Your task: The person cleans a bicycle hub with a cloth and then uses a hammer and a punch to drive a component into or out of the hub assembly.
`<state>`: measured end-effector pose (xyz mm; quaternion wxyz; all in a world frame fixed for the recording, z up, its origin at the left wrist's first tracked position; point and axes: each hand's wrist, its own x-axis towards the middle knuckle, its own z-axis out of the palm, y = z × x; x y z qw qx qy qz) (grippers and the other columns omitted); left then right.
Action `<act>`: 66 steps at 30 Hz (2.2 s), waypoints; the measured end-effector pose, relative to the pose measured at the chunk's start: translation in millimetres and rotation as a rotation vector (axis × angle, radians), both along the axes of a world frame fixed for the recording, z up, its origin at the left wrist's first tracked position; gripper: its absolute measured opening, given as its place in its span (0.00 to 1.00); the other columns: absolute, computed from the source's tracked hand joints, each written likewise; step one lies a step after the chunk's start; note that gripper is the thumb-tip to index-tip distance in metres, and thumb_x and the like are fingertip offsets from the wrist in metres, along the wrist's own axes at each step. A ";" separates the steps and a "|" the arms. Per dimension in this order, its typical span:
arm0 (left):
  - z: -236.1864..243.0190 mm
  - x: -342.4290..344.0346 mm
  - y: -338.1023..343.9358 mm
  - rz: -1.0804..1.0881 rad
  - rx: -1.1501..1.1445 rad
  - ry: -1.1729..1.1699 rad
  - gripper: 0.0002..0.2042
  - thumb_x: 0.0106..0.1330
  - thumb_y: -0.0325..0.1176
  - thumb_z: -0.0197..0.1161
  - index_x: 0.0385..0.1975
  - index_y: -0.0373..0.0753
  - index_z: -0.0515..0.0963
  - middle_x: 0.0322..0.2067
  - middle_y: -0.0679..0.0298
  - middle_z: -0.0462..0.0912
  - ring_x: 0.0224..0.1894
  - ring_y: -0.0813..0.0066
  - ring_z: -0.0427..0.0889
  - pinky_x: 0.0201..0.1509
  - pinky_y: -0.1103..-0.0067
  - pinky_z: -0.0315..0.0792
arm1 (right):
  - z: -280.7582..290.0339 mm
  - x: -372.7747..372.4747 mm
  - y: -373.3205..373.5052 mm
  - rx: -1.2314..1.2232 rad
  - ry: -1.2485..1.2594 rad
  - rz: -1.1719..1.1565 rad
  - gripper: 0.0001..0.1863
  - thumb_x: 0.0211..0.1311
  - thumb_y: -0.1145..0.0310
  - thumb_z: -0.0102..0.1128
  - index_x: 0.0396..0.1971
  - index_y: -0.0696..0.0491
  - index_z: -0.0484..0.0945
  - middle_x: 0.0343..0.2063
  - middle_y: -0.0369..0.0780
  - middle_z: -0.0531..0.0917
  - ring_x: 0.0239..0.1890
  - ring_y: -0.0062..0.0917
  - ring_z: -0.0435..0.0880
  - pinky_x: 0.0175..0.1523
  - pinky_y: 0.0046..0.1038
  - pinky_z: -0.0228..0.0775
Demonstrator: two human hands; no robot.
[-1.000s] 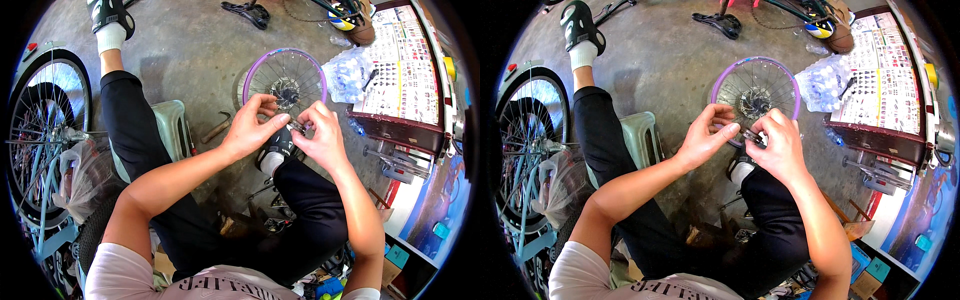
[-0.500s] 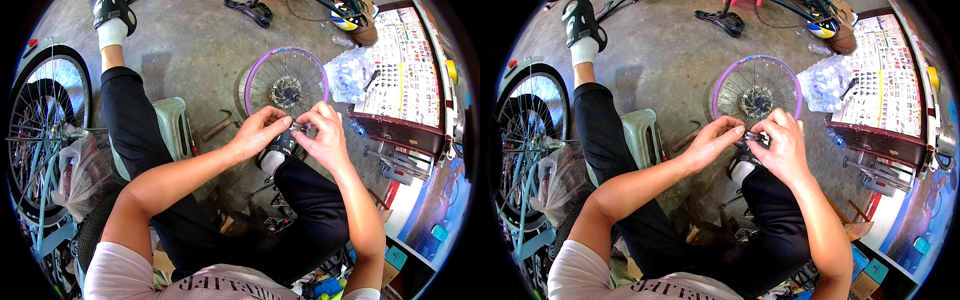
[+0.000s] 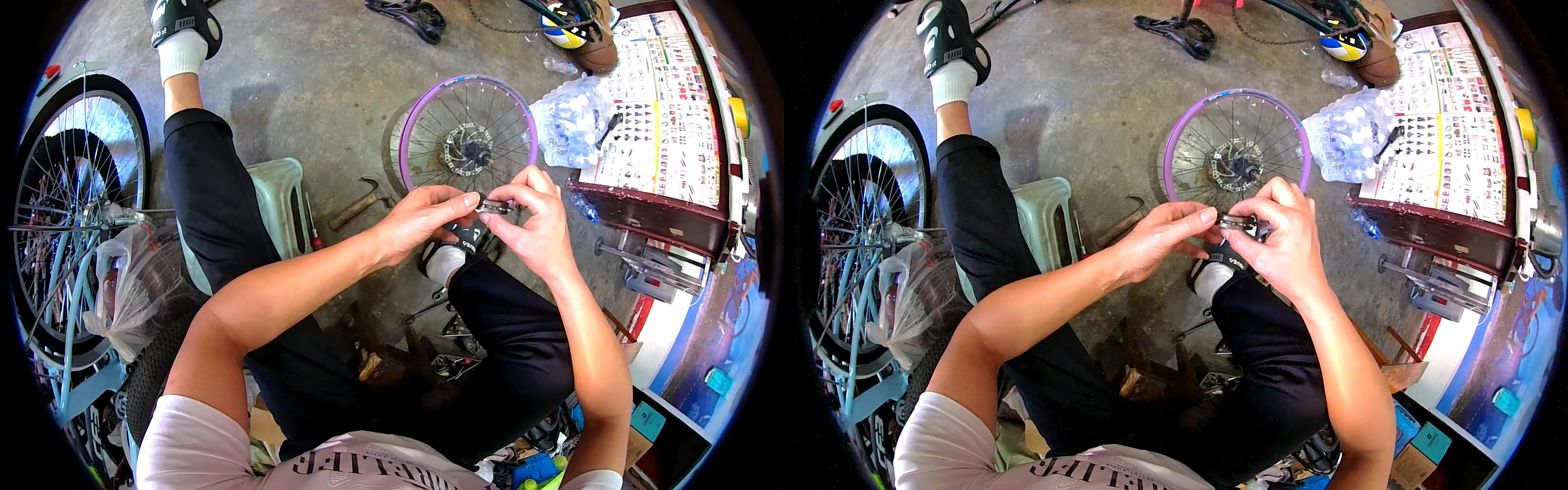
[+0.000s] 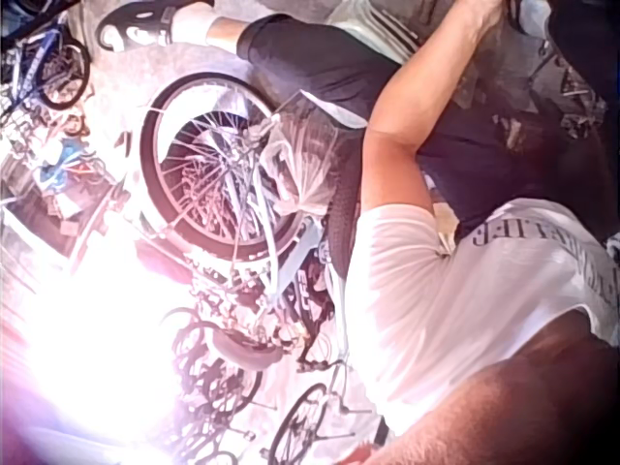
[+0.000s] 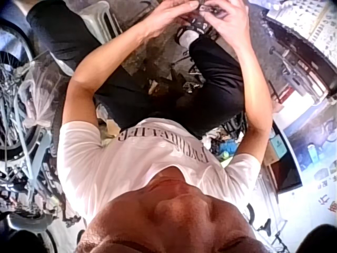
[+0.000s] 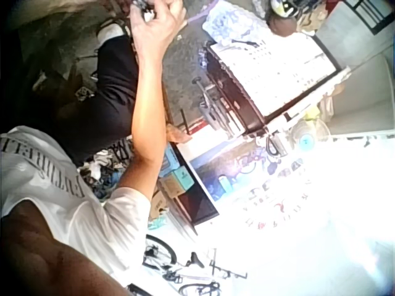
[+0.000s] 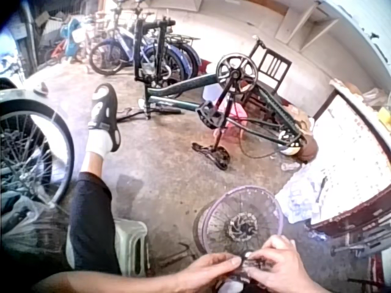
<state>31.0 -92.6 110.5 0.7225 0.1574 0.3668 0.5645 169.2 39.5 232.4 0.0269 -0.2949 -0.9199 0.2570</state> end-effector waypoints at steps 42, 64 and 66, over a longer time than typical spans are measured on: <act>1.8 0.9 0.4 0.015 0.006 -0.434 0.35 0.74 0.69 0.52 0.60 0.40 0.76 0.52 0.62 0.83 0.54 0.66 0.83 0.55 0.68 0.77 | 3.8 -5.5 0.6 0.003 0.135 -0.050 0.13 0.47 0.70 0.81 0.35 0.50 0.91 0.32 0.33 0.77 0.39 0.27 0.77 0.48 0.30 0.67; 13.0 15.7 0.2 0.408 0.037 0.248 0.30 0.61 0.45 0.80 0.53 0.28 0.78 0.42 0.59 0.85 0.45 0.76 0.83 0.50 0.76 0.81 | 5.3 -17.7 -16.9 0.429 0.030 0.178 0.13 0.41 0.70 0.76 0.32 0.47 0.87 0.31 0.32 0.76 0.38 0.30 0.76 0.47 0.35 0.62; 13.1 17.4 0.3 0.453 0.036 0.339 0.31 0.60 0.46 0.81 0.53 0.28 0.78 0.42 0.59 0.84 0.45 0.75 0.83 0.50 0.75 0.81 | 5.1 -18.4 -18.5 0.446 0.029 0.197 0.14 0.40 0.70 0.76 0.32 0.47 0.87 0.31 0.33 0.76 0.38 0.31 0.76 0.47 0.36 0.62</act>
